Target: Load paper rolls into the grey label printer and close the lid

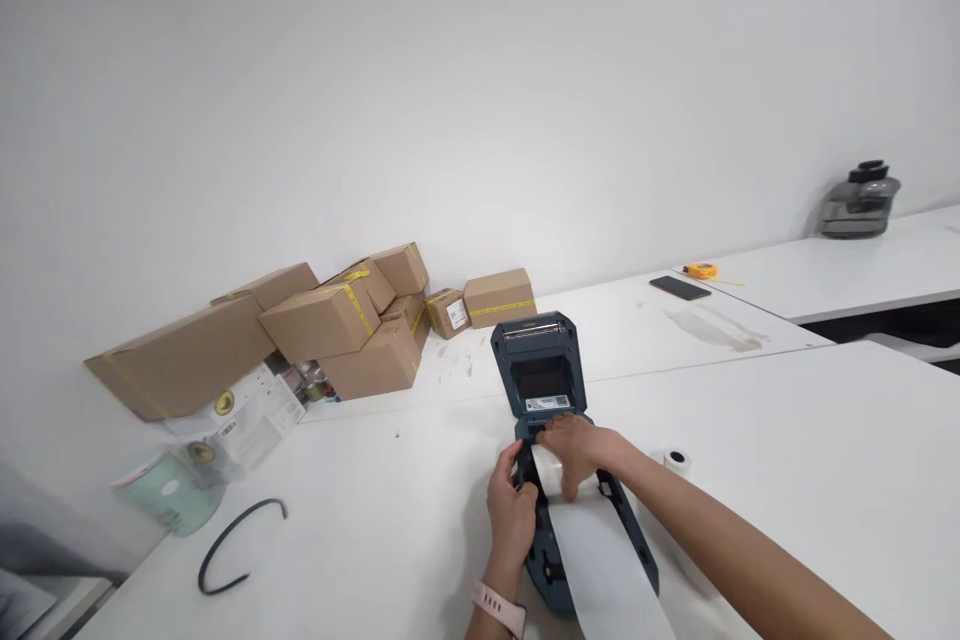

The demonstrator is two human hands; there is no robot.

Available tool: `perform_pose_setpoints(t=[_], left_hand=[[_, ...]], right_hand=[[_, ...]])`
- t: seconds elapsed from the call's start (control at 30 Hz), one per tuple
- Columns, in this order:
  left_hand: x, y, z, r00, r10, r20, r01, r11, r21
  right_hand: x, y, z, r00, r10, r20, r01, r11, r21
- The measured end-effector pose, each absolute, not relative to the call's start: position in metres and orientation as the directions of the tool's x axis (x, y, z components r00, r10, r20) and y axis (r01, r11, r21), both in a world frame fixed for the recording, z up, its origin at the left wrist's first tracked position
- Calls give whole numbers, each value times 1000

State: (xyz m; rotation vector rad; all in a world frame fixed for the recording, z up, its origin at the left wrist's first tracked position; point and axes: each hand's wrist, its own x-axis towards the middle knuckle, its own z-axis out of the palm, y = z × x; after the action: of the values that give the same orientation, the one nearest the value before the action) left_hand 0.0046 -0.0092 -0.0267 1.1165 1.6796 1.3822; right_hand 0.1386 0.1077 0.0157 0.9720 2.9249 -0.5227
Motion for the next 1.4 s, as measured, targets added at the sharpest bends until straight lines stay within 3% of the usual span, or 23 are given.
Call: perform_pose_setpoints(t=[0.17,0.3,0.43,0.53,0.77,1.03,1.2,1.3,1.4], left_hand=[[4,-9,-28,-386,923,-9,182,86,980],[4,-7,-32,-382,924,-1,176,74,982],[4,-8,-33,-375,927,10,176,61,982],[2,-8,-32,-371,929,8,183,65,981],[4,-11,-28,-383,924,-8,129,63,990],[13,-66,-48,-533,846,-21,-67,-17,998],[8,-81,-40,-561,828,-10,-22,-3,1000],[16,-86,-35,-494,868,-43,-13,42,999],[30,-92,-36,-401,909,-117,-121,74,990]], right_hand=[[146,100,14,-781,619,-78,605,721,-339],[164,93,35,-739,658,143,533,702,-472],[180,103,76,-390,755,527,448,656,-608],[181,124,102,-103,761,641,385,624,-680],[164,134,110,-95,828,553,203,560,-803],[191,26,52,-73,780,621,-4,622,-783],[201,-29,0,-99,842,530,104,539,-836],[197,-46,-22,17,883,470,167,461,-872],[191,-55,-35,167,929,330,147,307,-940]])
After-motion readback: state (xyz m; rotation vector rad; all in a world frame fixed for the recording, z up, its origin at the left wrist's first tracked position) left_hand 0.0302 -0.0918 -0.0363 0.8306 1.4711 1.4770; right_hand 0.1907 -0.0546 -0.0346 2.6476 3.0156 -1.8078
